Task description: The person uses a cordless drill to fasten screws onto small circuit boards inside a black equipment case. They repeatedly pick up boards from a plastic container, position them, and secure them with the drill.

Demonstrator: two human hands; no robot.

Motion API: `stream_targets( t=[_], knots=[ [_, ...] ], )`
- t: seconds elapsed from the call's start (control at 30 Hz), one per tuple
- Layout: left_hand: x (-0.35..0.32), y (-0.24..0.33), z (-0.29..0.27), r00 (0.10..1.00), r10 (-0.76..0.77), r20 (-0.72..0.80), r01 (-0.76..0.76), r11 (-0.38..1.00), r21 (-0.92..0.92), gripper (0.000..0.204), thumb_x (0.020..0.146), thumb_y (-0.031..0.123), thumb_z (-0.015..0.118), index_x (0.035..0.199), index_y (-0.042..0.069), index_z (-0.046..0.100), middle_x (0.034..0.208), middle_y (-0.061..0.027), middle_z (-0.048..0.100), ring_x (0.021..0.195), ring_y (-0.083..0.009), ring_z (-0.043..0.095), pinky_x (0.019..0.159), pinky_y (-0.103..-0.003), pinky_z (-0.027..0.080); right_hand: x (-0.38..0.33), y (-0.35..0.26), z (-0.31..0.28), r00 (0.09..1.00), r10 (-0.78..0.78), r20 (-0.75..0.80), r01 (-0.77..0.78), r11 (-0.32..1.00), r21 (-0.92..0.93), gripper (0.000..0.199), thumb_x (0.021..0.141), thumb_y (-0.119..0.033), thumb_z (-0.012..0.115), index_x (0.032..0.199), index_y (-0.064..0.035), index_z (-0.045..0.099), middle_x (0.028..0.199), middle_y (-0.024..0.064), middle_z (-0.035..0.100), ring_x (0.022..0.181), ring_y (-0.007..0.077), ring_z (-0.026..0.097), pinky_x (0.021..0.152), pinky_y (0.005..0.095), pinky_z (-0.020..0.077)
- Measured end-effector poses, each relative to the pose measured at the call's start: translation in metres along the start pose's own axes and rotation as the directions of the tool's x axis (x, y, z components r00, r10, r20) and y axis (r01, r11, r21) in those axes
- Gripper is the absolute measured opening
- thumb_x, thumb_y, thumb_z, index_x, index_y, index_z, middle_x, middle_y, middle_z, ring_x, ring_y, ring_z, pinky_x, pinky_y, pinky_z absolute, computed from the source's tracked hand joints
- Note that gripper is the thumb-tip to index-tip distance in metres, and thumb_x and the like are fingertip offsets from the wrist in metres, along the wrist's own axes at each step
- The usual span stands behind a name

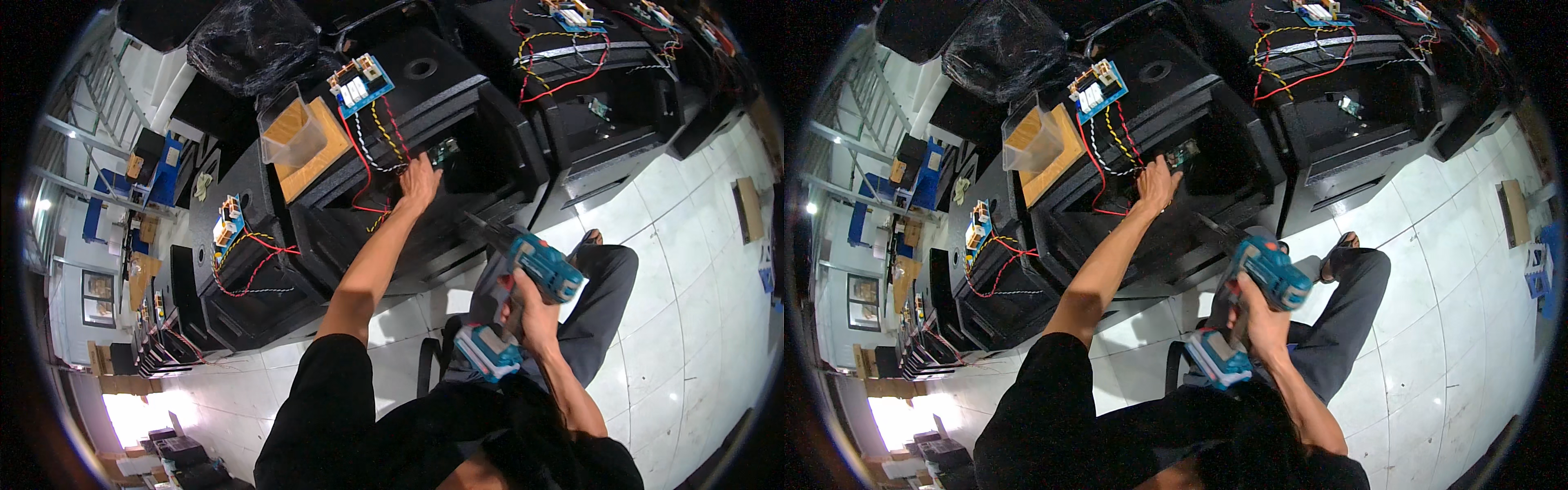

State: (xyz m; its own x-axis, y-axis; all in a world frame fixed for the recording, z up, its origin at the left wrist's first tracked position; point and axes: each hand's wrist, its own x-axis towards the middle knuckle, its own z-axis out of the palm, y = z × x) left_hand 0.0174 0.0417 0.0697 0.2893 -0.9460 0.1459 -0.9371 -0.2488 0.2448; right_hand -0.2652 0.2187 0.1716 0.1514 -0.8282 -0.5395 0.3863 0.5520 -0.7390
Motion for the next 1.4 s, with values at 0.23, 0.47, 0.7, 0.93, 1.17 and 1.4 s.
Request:
stream_targets(
  t=[0.23,0.47,0.7,0.93,1.17,1.4],
  knots=[
    [0.005,0.001,0.008,0.999,0.007,-0.043,-0.004,0.998,0.057,0.033,0.088,0.028,0.063,0.106,0.001,0.056,0.096,-0.0230,0.064,0.093,-0.0408,0.063,0.078,-0.052,0.050,-0.018,-0.020,-0.084,0.963,-0.202,-0.177,0.206,0.979,0.004,0.037,0.089,-0.033,0.064,0.107,-0.0027,0.053,0.084,0.0101,0.063,0.048,0.0141,0.055,0.040,0.0273,0.0471],
    [0.009,-0.002,0.020,0.999,0.014,-0.048,-0.009,0.996,0.088,0.034,0.087,0.027,0.064,0.101,-0.002,0.053,0.096,-0.0248,0.063,0.091,-0.0436,0.062,0.079,-0.052,0.050,-0.020,-0.034,-0.136,0.913,-0.237,-0.331,0.275,0.959,0.070,0.042,0.091,-0.039,0.062,0.107,-0.0010,0.057,0.089,0.0109,0.066,0.049,0.0116,0.053,0.042,0.0257,0.0452],
    [0.007,0.016,0.003,0.978,-0.175,0.113,0.166,0.983,0.080,0.047,0.079,0.026,0.072,0.113,0.000,0.053,0.113,-0.0214,0.061,0.104,-0.0388,0.062,0.088,-0.049,0.051,-0.022,-0.025,-0.172,0.898,-0.160,-0.410,0.228,0.966,0.123,0.040,0.093,-0.041,0.059,0.106,-0.0036,0.061,0.085,0.0082,0.066,0.050,0.0116,0.050,0.043,0.0268,0.0440],
    [-0.069,0.040,-0.040,0.980,0.183,0.083,-0.163,0.964,-0.209,0.060,0.086,0.015,0.061,0.137,-0.007,0.038,0.103,-0.0333,0.061,0.099,-0.0464,0.061,0.089,-0.049,0.049,-0.019,0.003,-0.216,0.937,-0.168,-0.306,0.229,0.957,0.177,0.042,0.092,-0.047,0.057,0.107,-0.0068,0.057,0.087,0.0050,0.065,0.048,0.0099,0.050,0.040,0.0249,0.0422],
    [-0.045,0.005,-0.192,0.786,0.087,-0.611,-0.148,0.988,-0.049,0.024,0.089,0.025,0.059,0.097,0.005,0.069,0.091,-0.0183,0.068,0.086,-0.0334,0.066,0.075,-0.040,0.052,-0.014,0.023,-0.258,0.895,-0.098,-0.434,0.183,0.970,0.158,0.039,0.089,-0.044,0.062,0.105,-0.0088,0.056,0.083,0.0064,0.065,0.048,0.0113,0.051,0.039,0.0254,0.0431],
    [0.063,-0.207,-0.224,0.651,-0.484,-0.585,0.489,0.857,-0.165,0.058,0.081,0.037,0.068,0.121,-0.003,0.059,0.116,-0.0256,0.063,0.106,-0.0405,0.061,0.091,-0.044,0.048,-0.004,0.033,-0.274,0.925,-0.061,-0.375,0.169,0.949,0.264,0.034,0.090,-0.043,0.062,0.101,-0.0116,0.056,0.082,0.0063,0.067,0.047,0.0111,0.052,0.039,0.0253,0.0447]
  ],
)
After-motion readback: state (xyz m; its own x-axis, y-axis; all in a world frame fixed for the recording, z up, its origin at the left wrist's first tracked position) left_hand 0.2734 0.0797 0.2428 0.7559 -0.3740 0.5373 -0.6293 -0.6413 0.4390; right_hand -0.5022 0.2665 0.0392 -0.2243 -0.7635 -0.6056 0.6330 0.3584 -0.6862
